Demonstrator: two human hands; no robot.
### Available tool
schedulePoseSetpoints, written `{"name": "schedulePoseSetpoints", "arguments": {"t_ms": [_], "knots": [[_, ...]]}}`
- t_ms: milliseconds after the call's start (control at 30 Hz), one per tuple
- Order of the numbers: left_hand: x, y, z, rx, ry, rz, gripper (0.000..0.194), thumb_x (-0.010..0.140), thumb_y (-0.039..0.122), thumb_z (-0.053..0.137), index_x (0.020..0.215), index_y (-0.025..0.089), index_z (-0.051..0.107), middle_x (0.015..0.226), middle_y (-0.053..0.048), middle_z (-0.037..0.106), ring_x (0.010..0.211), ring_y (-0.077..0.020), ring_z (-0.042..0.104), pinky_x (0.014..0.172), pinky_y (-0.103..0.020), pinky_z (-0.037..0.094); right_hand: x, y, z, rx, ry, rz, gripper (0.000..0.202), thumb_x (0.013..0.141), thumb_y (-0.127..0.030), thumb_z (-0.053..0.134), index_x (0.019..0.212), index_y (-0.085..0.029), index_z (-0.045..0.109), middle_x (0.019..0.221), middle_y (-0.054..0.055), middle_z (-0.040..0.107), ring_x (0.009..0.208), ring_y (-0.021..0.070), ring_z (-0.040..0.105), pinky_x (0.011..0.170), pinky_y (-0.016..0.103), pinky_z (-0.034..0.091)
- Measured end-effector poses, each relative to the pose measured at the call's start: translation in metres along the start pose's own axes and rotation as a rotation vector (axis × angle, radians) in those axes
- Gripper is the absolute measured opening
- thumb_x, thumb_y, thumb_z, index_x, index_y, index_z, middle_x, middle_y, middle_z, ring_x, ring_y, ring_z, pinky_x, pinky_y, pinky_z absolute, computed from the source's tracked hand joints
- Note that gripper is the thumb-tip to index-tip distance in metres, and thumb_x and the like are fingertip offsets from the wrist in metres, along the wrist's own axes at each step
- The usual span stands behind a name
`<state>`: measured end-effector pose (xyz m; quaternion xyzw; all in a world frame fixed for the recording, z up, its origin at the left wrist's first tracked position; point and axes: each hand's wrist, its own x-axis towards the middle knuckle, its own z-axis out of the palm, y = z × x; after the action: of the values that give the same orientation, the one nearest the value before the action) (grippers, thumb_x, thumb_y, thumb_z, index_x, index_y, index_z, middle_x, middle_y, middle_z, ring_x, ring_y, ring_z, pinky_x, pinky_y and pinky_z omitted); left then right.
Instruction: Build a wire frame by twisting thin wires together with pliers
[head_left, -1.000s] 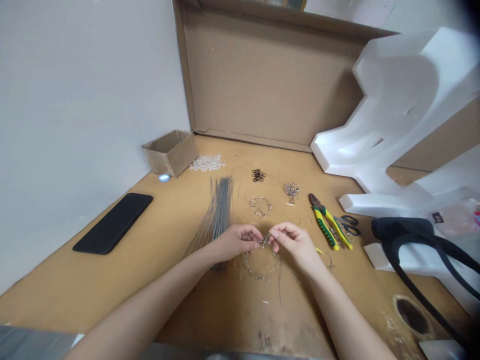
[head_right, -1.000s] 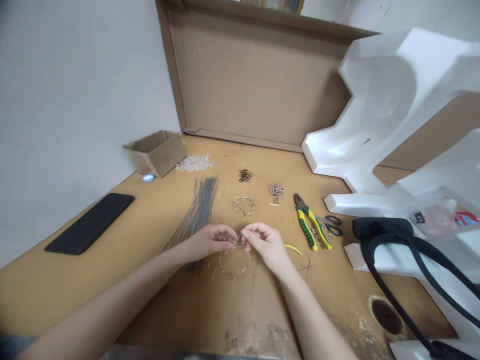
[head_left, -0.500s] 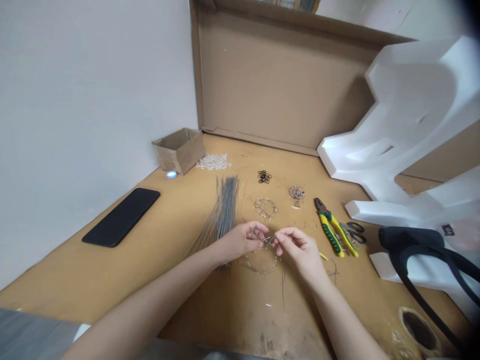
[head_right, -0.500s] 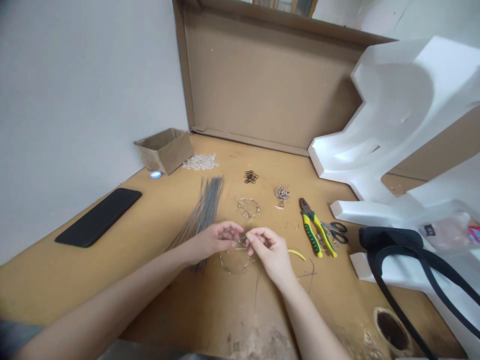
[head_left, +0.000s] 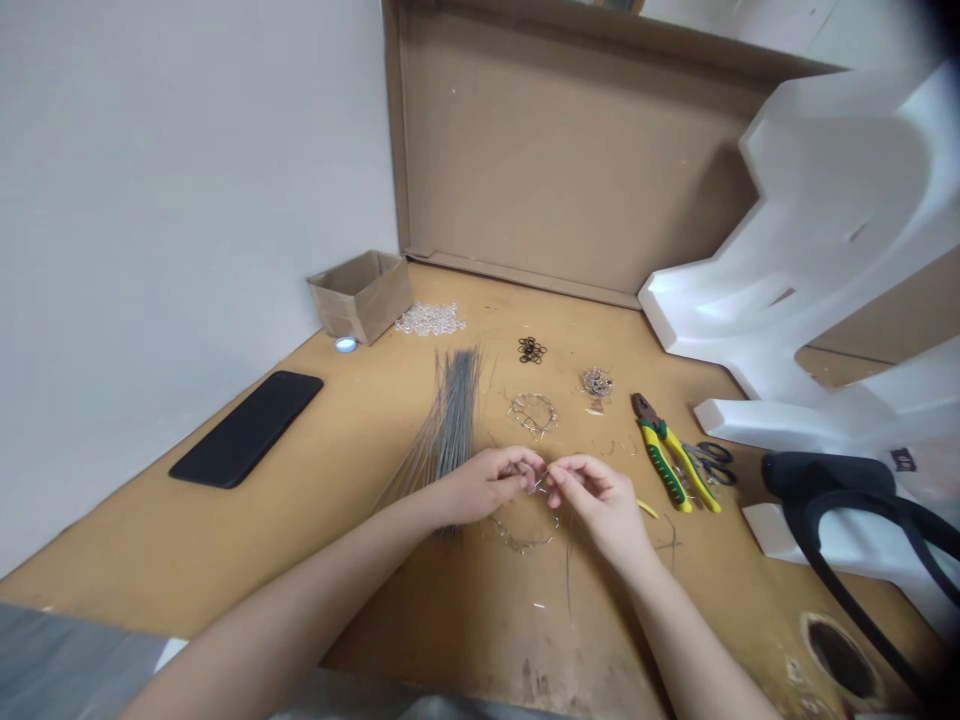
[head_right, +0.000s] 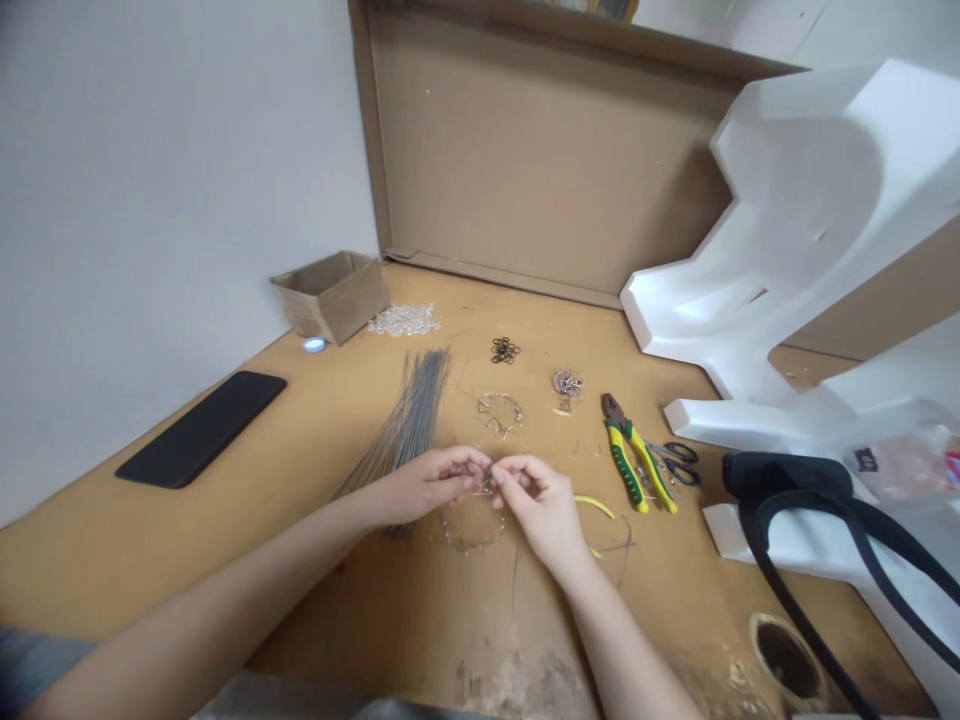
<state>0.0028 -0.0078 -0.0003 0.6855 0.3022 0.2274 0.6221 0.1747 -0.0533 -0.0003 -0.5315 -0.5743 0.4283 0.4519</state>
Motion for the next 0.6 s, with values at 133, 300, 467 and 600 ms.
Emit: {"name": "schedulePoseSetpoints", "arguments": {"t_ms": [133,300,467,600], "knots": [[0.0001,-0.0015,-0.0014,-0.024,0.025,-0.006,0.019,0.078,0.018,0.048,0.096,0.015,0.054,0.082,-0.001,0.057,0.068,-0.0089,0.049,0.064,-0.021,0.039,-0.0015,-0.0011,0.0005,-0.01,-0.018,-0.016,0.019,0.077,-0.036,0.057,0.077,-0.018,0.061,0.059,0.002,0.062,0.053,0.0131,0.056,0.057,0.025,0.044],[0.0004,-0.0039,-0.0026,-0.059,0.009,0.0,0.022,0.081,0.027,0.046,0.098,0.015,0.054,0.084,-0.002,0.057,0.064,-0.0079,0.048,0.064,-0.022,0.039,-0.0013,-0.0033,0.0009,0.016,-0.008,-0.003,0.018,0.076,-0.034,0.058,0.076,-0.017,0.061,0.061,0.002,0.063,0.052,0.012,0.056,0.057,0.024,0.044],[0.0019,-0.0039,-0.001,-0.086,0.025,0.022,0.021,0.077,0.026,0.054,0.095,0.015,0.056,0.084,-0.003,0.059,0.078,-0.0115,0.052,0.075,-0.025,0.039,-0.0002,-0.0039,0.0009,0.05,-0.016,0.013,0.017,0.076,-0.034,0.058,0.076,-0.017,0.061,0.061,0.001,0.063,0.052,0.012,0.056,0.057,0.025,0.045],[0.0025,-0.0043,-0.0014,-0.096,0.052,-0.004,0.02,0.075,0.024,0.056,0.094,0.015,0.057,0.081,-0.002,0.059,0.077,-0.011,0.052,0.073,-0.024,0.039,-0.0011,-0.0057,-0.0016,0.059,0.046,-0.017,0.015,0.075,-0.033,0.059,0.075,-0.018,0.06,0.065,0.001,0.062,0.051,0.011,0.056,0.055,0.024,0.045]]}}
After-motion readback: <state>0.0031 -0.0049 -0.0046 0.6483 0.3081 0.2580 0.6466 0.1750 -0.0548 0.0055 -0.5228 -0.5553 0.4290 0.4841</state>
